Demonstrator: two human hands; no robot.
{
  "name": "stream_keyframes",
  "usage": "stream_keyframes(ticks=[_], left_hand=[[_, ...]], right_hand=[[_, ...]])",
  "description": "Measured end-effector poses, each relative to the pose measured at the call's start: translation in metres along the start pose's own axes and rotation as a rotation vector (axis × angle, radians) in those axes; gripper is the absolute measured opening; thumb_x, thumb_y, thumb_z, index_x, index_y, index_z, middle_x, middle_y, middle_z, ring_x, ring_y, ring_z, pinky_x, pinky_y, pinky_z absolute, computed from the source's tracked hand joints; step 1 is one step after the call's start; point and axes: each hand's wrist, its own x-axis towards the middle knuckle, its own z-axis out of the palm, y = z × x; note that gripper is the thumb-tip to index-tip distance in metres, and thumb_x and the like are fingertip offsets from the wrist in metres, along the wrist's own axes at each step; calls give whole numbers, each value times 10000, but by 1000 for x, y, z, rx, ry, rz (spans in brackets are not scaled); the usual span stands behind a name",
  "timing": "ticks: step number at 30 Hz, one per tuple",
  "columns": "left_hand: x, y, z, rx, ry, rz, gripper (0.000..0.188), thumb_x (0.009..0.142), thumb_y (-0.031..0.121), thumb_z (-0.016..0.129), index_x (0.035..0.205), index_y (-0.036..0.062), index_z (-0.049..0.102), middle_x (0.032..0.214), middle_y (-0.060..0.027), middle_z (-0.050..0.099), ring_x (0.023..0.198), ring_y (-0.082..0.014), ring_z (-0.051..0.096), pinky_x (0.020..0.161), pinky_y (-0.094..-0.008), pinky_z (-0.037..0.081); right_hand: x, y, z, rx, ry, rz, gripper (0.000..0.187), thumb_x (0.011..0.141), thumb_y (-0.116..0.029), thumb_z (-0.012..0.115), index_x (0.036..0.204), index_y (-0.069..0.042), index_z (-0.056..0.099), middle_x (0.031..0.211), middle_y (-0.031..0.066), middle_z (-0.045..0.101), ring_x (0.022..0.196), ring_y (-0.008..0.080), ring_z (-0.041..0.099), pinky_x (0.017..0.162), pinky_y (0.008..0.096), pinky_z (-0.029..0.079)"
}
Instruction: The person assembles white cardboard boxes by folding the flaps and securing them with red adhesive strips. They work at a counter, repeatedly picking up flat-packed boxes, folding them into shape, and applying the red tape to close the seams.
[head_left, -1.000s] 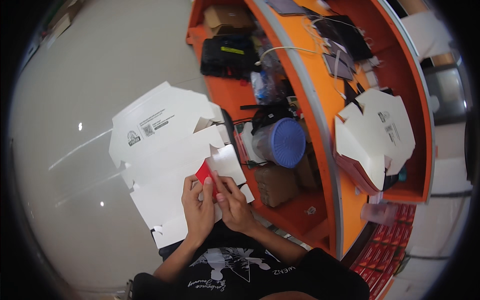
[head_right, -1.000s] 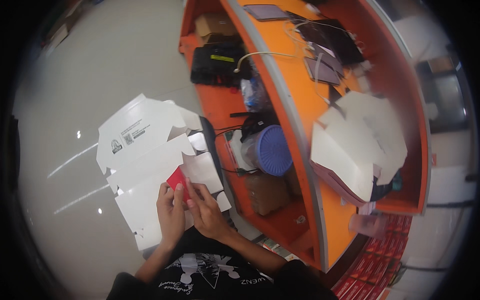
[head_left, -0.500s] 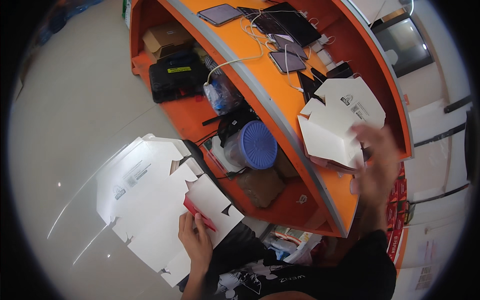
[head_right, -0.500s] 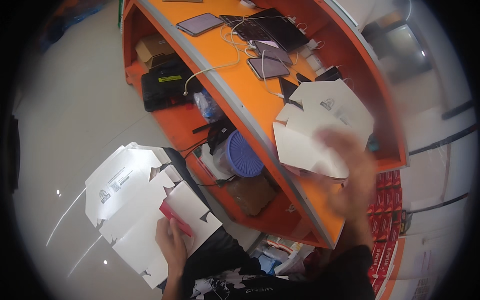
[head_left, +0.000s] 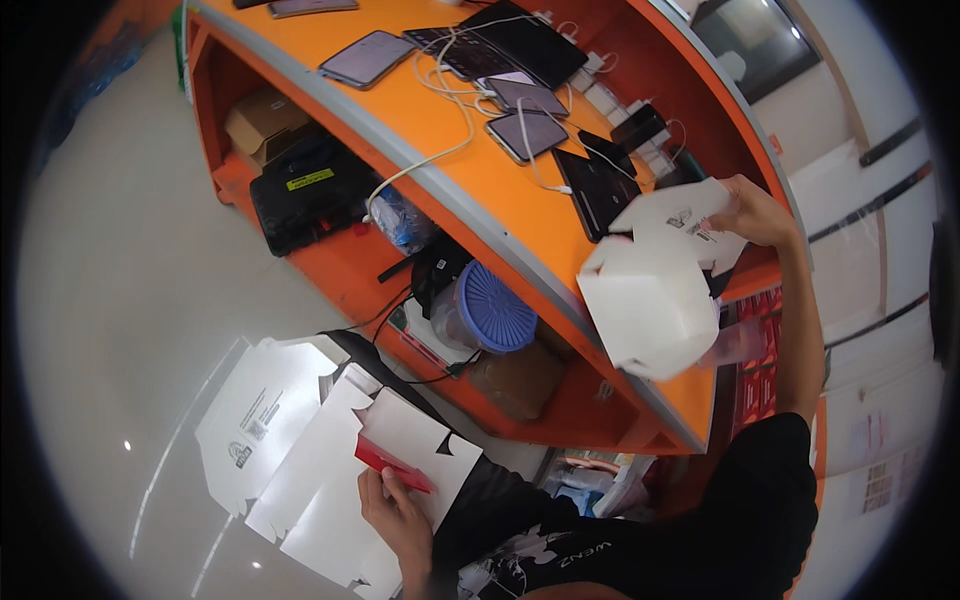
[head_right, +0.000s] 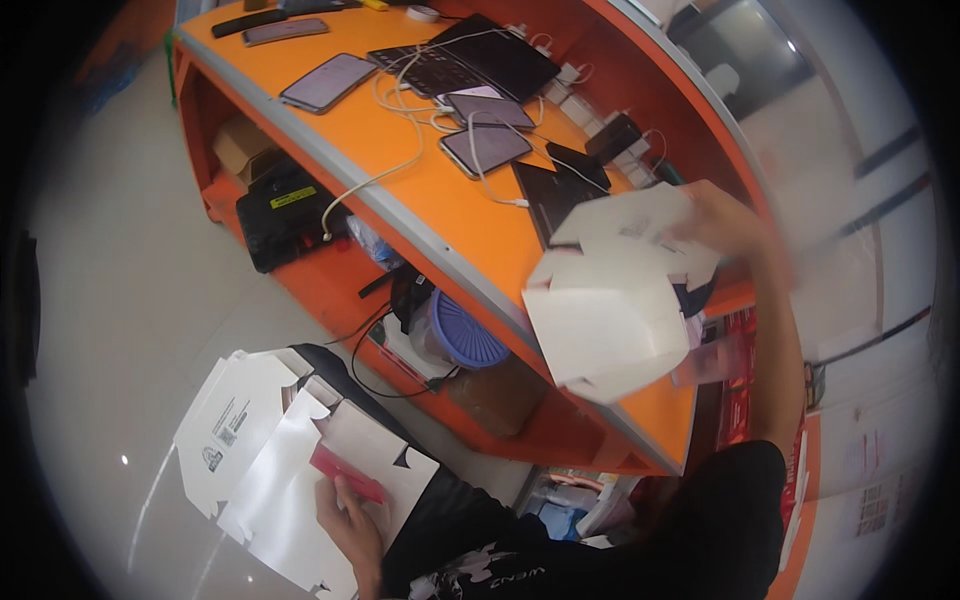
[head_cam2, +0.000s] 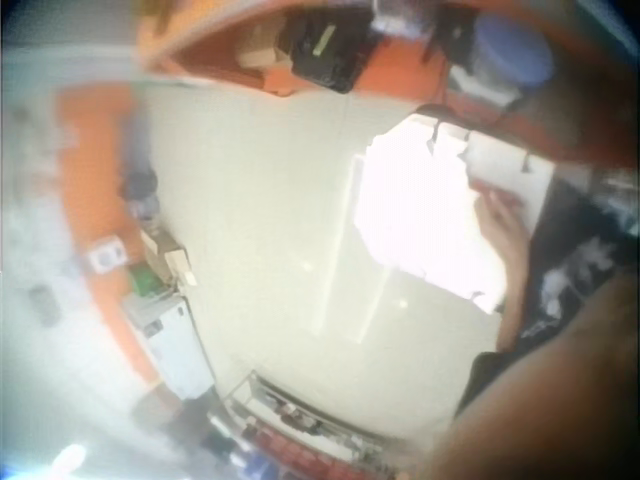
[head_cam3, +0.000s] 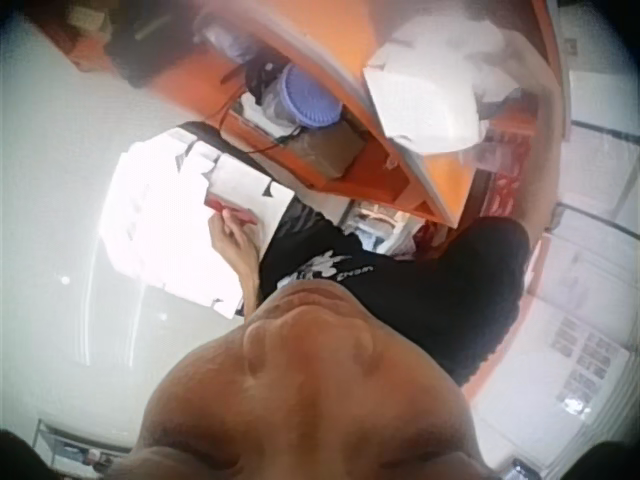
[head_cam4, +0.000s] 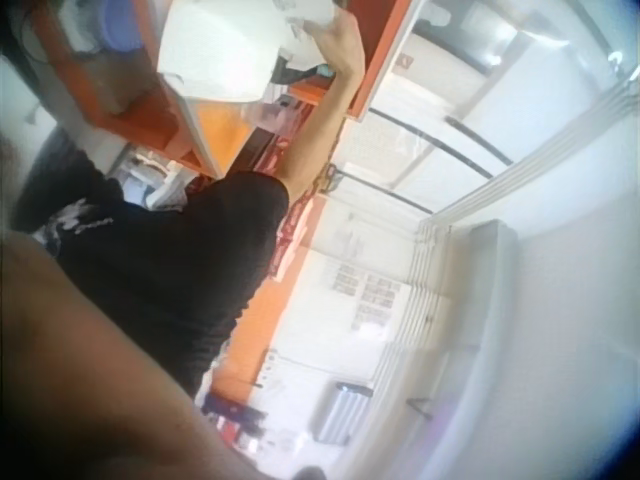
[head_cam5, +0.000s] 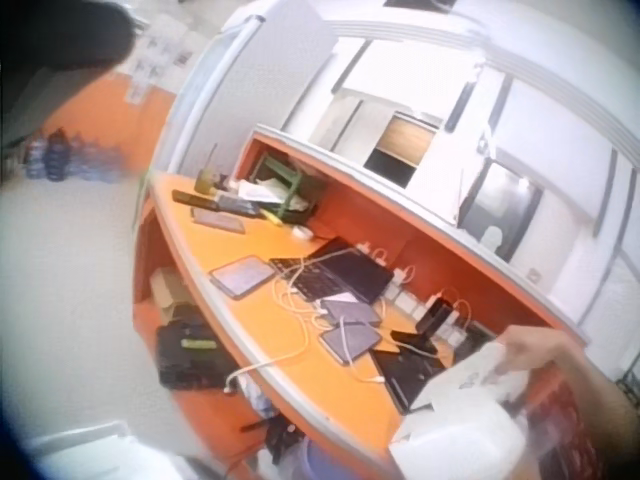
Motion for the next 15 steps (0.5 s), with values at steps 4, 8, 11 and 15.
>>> stream_keyframes(ticks=[4,8,11,15], left_hand=[[-1,-1,2,-29,7,-22,287,1112,134,479,933,-81,540,882,-135,535,749,-207,547,640,-315,507],[-2,-5,0,28,-26,2,326,1142,205,433,1023,-57,584,924,-90,597,821,-157,627,682,-307,601],[-2,-11,1,71,-18,1,321,1142,205,433,1062,-59,597,936,-98,615,834,-164,636,676,-306,600],[-2,-11,0,84,-31,25,321,1142,204,433,1078,-61,603,930,-97,620,840,-164,635,689,-305,597]], right_hand=[[-31,-7,3,25,-119,-227,291,764,1,816,1053,-6,788,969,128,793,845,225,762,880,338,590],[-40,-8,11,83,-128,-352,276,775,47,803,1037,-40,812,960,119,800,857,213,770,870,329,596],[-38,-7,11,45,-122,-418,283,769,52,800,1036,-41,813,969,122,801,857,212,774,869,338,600],[-34,-7,6,24,-195,-413,262,802,-23,742,1064,-11,751,1029,164,777,945,302,757,910,394,566]])
